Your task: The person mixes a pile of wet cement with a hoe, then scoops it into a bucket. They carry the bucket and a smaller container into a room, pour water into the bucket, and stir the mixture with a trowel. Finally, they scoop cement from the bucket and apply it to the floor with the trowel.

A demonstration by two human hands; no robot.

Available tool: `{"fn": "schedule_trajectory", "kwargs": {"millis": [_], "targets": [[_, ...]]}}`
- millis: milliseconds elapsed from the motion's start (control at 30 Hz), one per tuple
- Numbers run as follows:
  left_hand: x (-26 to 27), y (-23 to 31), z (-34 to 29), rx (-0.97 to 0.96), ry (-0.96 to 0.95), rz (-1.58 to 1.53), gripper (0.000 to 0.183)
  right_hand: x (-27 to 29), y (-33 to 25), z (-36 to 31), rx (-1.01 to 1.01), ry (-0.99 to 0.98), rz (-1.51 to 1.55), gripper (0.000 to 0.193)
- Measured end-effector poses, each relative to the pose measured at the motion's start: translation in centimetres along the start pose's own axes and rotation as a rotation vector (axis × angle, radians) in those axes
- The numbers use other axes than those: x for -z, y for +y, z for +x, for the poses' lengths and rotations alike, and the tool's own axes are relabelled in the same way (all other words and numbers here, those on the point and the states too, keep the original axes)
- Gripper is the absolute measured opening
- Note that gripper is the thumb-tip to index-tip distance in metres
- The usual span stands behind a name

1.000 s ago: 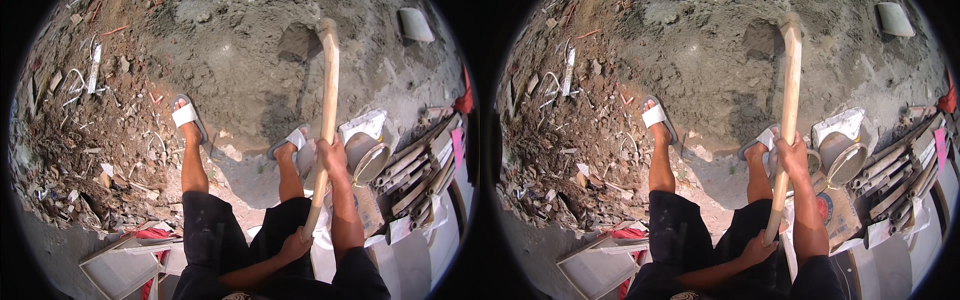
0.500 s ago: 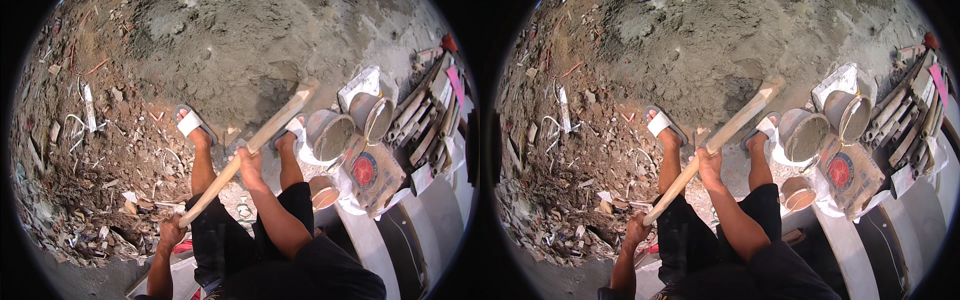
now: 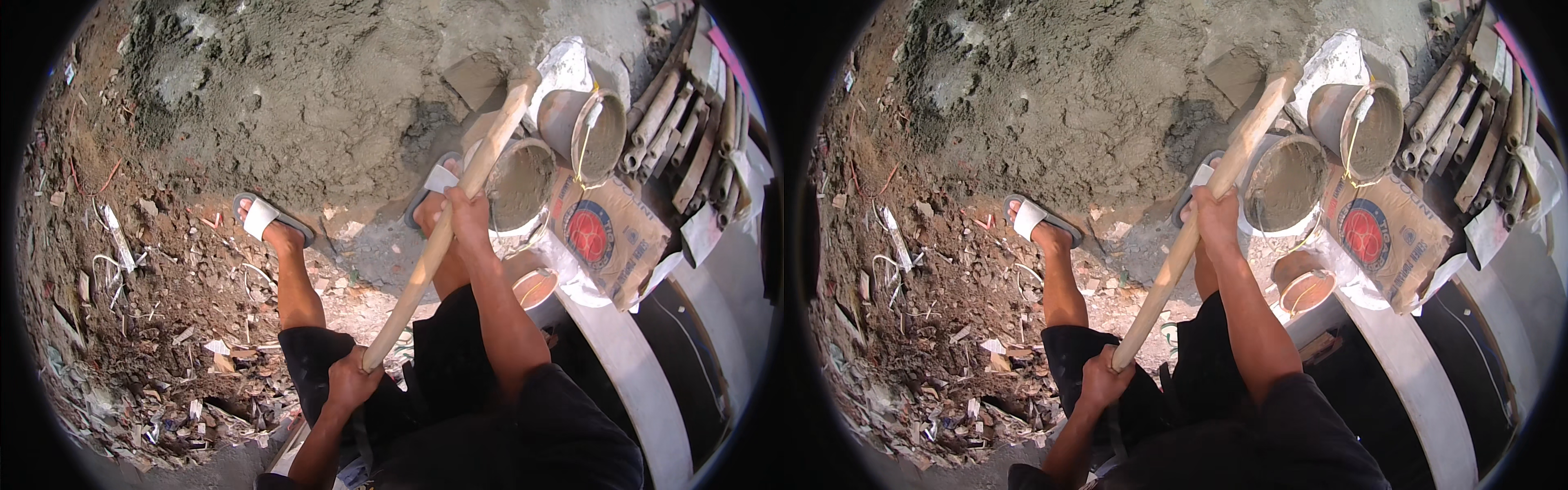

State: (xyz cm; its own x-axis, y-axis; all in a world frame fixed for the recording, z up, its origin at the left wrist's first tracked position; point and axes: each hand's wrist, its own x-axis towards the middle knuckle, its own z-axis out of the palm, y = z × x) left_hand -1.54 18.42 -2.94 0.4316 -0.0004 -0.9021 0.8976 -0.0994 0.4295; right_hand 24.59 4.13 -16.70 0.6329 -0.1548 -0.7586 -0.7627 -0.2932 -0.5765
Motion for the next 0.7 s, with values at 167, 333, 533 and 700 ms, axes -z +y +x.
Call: {"fn": "schedule_trajectory", "kwargs": {"millis": [167,333,533,700], "targets": [[0.0,7.2,7.2,0.077,-0.230,0.012,0.037,0.8,-5.3,9.0,-0.165,0.100,-0.308,0.028],[14.3,5.4,2.8,0.308,-0.333,0.215,0.046,-7.3,2.9,1.9,-0.294,0.149,-0.460,0.037],[28.9,5.8,1.9,0.076,-0.233,0.535,0.036,-17.4,4.1,-2.4,-0.440,0.215,0.213,0.039],[35.9,1.2,-2.5,0.156,-0.090,0.530,0.024,-24.9,5.9,-9.6,-0.258,0.033,0.182,0.054]]}}
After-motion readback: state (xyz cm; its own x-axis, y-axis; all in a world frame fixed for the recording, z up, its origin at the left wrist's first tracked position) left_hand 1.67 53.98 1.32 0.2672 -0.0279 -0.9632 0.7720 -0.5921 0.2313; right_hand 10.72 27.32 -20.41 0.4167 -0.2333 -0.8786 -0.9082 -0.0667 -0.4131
